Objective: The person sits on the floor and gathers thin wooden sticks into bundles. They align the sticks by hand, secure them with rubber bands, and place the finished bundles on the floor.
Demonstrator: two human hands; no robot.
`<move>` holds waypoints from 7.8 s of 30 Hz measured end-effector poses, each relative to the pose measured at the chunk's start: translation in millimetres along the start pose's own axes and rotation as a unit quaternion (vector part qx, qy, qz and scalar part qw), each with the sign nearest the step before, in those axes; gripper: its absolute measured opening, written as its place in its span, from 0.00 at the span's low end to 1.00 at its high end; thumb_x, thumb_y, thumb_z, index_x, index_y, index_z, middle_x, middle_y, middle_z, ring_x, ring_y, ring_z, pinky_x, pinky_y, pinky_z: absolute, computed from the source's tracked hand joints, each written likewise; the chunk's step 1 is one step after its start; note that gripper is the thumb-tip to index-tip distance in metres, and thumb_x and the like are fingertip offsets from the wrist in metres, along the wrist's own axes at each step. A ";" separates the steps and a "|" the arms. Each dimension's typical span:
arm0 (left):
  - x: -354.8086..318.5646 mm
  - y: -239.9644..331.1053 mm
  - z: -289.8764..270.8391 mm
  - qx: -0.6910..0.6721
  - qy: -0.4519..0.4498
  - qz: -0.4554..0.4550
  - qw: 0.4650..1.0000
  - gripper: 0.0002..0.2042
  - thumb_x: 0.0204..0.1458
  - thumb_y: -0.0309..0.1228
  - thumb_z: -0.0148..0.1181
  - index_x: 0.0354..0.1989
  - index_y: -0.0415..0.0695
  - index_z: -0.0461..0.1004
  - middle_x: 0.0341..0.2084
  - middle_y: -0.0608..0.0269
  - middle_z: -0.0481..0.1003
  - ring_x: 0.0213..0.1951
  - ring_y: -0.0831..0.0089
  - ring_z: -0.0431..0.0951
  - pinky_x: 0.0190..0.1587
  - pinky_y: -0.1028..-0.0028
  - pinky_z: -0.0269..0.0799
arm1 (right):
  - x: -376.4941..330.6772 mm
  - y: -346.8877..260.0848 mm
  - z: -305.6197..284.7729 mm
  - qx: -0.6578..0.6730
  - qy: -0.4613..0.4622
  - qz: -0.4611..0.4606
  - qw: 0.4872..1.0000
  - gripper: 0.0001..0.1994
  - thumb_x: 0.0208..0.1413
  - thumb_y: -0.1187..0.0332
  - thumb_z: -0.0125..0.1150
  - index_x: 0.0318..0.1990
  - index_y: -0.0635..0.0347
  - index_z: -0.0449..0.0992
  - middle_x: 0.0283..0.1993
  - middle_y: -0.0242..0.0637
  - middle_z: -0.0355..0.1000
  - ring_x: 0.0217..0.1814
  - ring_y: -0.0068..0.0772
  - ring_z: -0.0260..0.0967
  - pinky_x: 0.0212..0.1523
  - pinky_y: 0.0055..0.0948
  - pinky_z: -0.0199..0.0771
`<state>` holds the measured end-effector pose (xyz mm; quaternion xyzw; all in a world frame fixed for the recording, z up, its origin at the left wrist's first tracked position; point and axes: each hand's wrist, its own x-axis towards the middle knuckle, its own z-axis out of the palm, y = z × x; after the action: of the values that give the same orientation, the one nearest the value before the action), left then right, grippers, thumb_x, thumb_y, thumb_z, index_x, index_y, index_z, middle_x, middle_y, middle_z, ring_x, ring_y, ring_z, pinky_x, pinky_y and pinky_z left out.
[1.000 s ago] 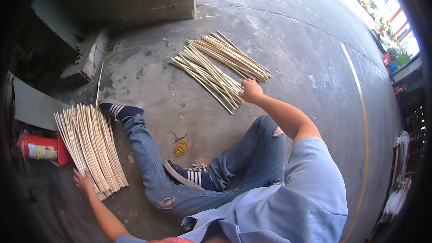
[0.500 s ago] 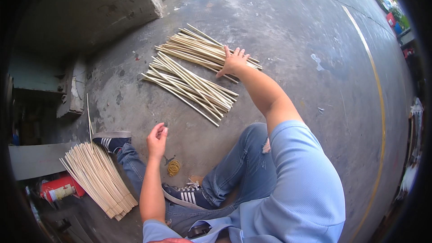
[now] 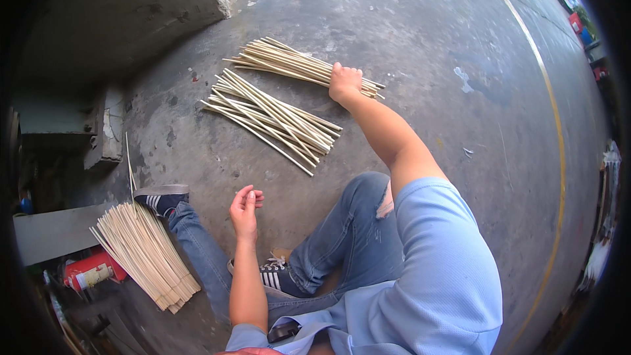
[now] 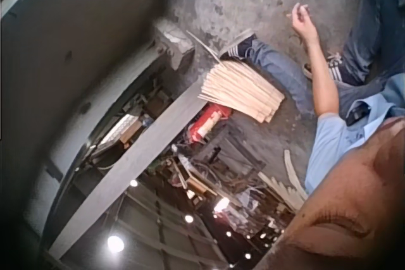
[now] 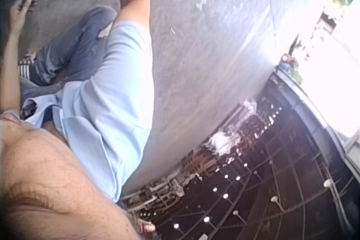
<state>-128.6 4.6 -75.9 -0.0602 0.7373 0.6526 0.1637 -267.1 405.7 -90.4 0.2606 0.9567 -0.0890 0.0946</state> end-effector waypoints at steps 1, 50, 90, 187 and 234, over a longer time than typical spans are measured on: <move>-8.1 -0.7 -3.9 -0.004 0.010 -0.010 1.000 0.13 0.66 0.29 0.56 0.54 0.35 0.75 0.39 0.58 0.81 0.40 0.73 0.81 0.42 0.74 0.76 | -5.2 0.4 2.2 0.006 0.008 -0.008 1.000 0.16 0.53 0.72 0.61 0.50 0.60 0.70 0.54 0.49 0.73 0.55 0.51 0.76 0.54 0.42 0.78; -94.7 44.9 26.1 -0.142 -0.010 0.228 0.963 0.40 0.52 0.26 0.71 0.70 0.39 0.52 0.53 0.57 0.73 0.56 0.66 0.74 0.63 0.64 0.69 | -292.6 -107.2 38.9 0.494 -0.105 -0.446 0.739 0.35 0.39 0.67 0.75 0.59 0.58 0.69 0.52 0.48 0.76 0.58 0.55 0.73 0.58 0.45 0.73; -114.2 25.9 -5.6 -0.256 -0.016 -0.148 0.955 0.15 0.57 0.20 0.57 0.54 0.35 0.72 0.39 0.56 0.78 0.39 0.66 0.82 0.41 0.68 0.82 | -301.3 -105.7 40.9 0.680 -0.406 -0.138 0.594 0.07 0.67 0.68 0.52 0.42 0.62 0.72 0.31 0.31 0.73 0.30 0.23 0.71 0.34 0.26 0.74; -102.4 49.8 -13.6 -0.159 0.022 -0.142 0.977 0.14 0.53 0.23 0.71 0.46 0.39 0.74 0.32 0.64 0.77 0.31 0.74 0.80 0.35 0.74 0.79 | -299.9 -109.6 40.7 0.776 -0.416 -0.008 0.473 0.12 0.60 0.62 0.68 0.42 0.61 0.75 0.21 0.24 0.65 0.18 0.19 0.59 0.27 0.29 0.72; -105.0 42.1 -11.5 -0.191 -0.009 -0.154 0.969 0.13 0.59 0.21 0.59 0.53 0.34 0.75 0.45 0.56 0.79 0.46 0.68 0.81 0.47 0.69 0.80 | -298.3 -107.3 37.5 0.727 -0.454 -0.028 0.515 0.13 0.62 0.61 0.67 0.42 0.64 0.78 0.29 0.32 0.73 0.27 0.20 0.67 0.29 0.28 0.74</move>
<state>-44.6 -13.9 -1.5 -0.1976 0.5791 0.7489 0.2544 -65.0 162.7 -45.9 0.1362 0.3922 -0.8619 0.2910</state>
